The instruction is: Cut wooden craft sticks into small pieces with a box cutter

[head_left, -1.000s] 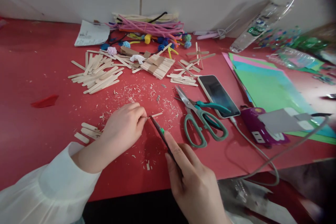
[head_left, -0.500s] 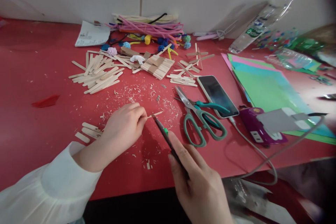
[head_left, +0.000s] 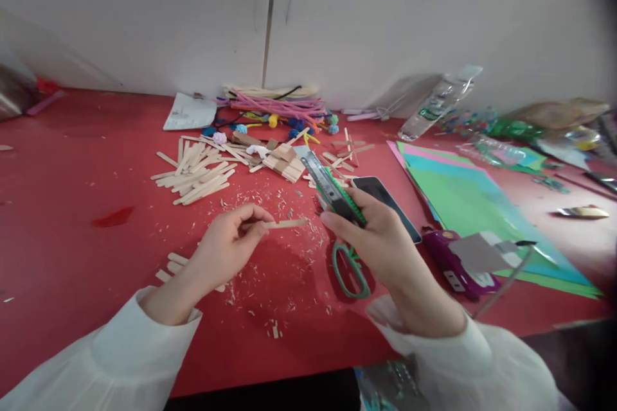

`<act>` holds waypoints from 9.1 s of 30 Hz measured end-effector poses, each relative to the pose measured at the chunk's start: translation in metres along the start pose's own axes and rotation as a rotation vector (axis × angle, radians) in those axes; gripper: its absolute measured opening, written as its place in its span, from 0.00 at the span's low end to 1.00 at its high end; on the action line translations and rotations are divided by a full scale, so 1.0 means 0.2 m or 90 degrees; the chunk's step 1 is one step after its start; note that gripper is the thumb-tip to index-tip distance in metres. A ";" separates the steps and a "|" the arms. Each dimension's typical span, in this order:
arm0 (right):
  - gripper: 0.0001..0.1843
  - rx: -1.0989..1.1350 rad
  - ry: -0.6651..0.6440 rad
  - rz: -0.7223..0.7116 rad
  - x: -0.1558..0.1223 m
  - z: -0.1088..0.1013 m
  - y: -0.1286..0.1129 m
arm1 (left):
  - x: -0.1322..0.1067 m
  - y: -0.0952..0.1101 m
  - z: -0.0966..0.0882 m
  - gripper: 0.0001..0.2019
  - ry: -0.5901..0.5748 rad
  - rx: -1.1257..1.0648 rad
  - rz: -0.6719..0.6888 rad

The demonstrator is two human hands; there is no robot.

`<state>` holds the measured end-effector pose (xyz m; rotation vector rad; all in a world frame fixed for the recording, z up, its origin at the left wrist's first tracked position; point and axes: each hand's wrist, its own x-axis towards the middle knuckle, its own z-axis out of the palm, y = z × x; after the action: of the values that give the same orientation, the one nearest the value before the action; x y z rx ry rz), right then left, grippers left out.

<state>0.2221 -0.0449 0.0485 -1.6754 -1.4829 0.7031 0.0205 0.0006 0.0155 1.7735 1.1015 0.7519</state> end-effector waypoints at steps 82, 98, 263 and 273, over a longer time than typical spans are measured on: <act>0.15 0.413 -0.034 -0.121 0.06 0.21 0.02 | 0.07 -0.05 0.00 0.21 0.027 -0.249 -0.137; 0.07 0.128 0.068 -0.118 -0.28 0.05 0.04 | -0.25 -0.01 0.09 0.19 -0.076 -0.111 -0.210; 0.08 0.215 0.046 0.131 -0.37 0.25 0.06 | -0.24 -0.04 0.17 0.23 -0.083 0.515 0.139; 0.07 0.163 0.011 0.064 -0.43 0.23 0.04 | -0.25 -0.03 0.17 0.22 -0.077 0.527 0.130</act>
<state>0.1753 -0.1214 0.0085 -1.5618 -1.2458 0.8904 0.0250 -0.0554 -0.0068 2.6131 1.2569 0.2914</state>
